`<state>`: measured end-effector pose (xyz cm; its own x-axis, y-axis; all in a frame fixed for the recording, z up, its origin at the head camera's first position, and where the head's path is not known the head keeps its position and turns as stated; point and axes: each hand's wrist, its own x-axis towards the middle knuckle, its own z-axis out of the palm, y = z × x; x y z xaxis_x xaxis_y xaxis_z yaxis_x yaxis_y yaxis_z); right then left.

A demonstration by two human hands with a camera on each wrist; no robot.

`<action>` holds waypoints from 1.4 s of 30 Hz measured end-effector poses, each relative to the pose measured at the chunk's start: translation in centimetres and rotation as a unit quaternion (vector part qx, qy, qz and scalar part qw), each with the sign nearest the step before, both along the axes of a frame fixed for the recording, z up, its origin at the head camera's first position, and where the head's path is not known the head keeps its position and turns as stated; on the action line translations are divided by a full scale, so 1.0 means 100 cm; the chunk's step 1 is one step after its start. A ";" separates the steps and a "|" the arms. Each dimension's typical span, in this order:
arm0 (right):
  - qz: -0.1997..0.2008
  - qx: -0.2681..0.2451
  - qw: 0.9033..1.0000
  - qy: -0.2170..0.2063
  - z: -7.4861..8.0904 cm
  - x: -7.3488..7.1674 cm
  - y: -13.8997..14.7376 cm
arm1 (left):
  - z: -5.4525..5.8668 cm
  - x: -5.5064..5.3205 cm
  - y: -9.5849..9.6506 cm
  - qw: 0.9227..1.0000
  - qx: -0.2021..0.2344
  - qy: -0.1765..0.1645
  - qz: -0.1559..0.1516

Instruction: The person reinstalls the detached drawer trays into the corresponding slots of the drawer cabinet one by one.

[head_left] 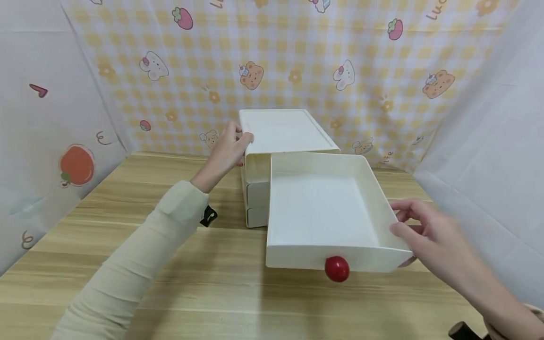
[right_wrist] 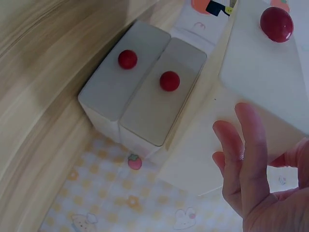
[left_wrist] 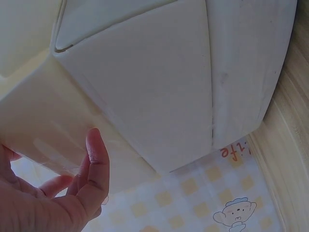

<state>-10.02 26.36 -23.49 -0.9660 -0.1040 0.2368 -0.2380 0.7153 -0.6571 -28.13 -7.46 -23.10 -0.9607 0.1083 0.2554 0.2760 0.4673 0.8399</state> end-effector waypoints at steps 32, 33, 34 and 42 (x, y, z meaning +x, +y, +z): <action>0.034 -0.058 0.997 -0.025 -0.006 -0.021 -0.035 | -0.002 -0.001 0.002 1.000 -0.003 0.008 -0.002; 0.034 -0.058 0.997 -0.024 -0.006 -0.022 -0.035 | -0.002 -0.001 0.002 1.000 -0.002 0.007 -0.003; 0.034 -0.058 0.997 -0.023 -0.006 -0.023 -0.035 | -0.002 -0.001 0.002 1.000 -0.001 0.008 -0.003; 0.037 -0.059 0.997 -0.021 -0.006 -0.029 -0.034 | -0.003 -0.003 0.001 1.000 0.001 0.016 0.002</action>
